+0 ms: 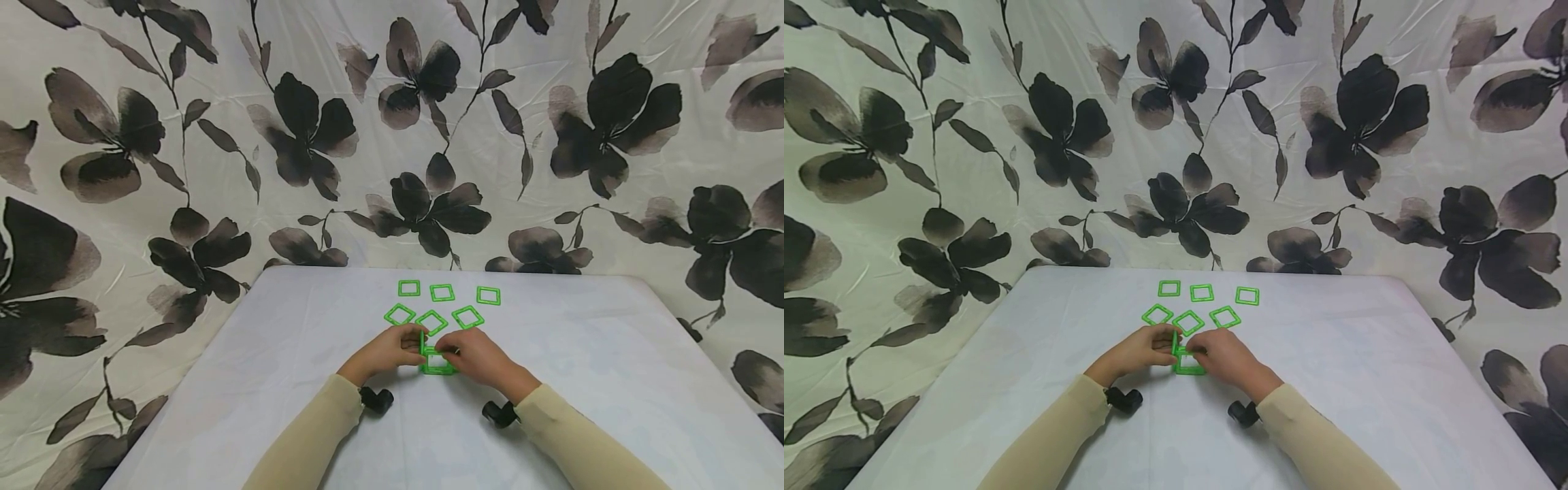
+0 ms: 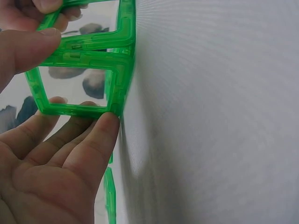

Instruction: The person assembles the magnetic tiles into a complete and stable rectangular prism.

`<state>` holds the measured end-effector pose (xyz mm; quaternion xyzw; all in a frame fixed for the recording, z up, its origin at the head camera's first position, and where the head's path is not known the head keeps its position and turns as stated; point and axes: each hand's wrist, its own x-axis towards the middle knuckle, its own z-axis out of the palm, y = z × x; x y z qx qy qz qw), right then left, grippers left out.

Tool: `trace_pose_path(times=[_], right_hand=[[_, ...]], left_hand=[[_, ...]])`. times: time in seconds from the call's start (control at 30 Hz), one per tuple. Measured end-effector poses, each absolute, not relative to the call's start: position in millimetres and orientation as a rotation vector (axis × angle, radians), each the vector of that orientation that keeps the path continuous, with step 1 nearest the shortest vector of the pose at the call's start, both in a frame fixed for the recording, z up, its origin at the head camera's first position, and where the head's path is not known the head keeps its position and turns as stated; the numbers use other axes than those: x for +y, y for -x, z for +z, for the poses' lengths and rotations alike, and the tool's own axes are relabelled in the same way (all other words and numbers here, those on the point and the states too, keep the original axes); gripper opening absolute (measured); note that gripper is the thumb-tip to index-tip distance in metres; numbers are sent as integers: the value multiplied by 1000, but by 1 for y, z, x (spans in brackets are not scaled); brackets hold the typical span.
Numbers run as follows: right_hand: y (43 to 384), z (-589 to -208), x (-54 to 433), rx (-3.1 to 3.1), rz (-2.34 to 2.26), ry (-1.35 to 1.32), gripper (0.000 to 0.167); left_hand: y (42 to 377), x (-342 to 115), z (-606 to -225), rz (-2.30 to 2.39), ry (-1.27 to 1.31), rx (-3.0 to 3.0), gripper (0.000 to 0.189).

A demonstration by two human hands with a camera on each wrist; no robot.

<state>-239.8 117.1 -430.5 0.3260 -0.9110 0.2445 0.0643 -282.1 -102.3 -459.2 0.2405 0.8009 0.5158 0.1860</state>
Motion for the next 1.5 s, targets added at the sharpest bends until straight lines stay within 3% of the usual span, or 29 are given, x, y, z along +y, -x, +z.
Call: trace_pose_path(times=[0.93, 1.5], right_hand=[[244, -422, 123, -2804, 847, -949, 15], [272, -427, 144, -2947, 739, -734, 17]], left_hand=[[283, -104, -460, 1446, -687, 2256, 61], [282, -103, -459, 1445, -630, 2265, 60]])
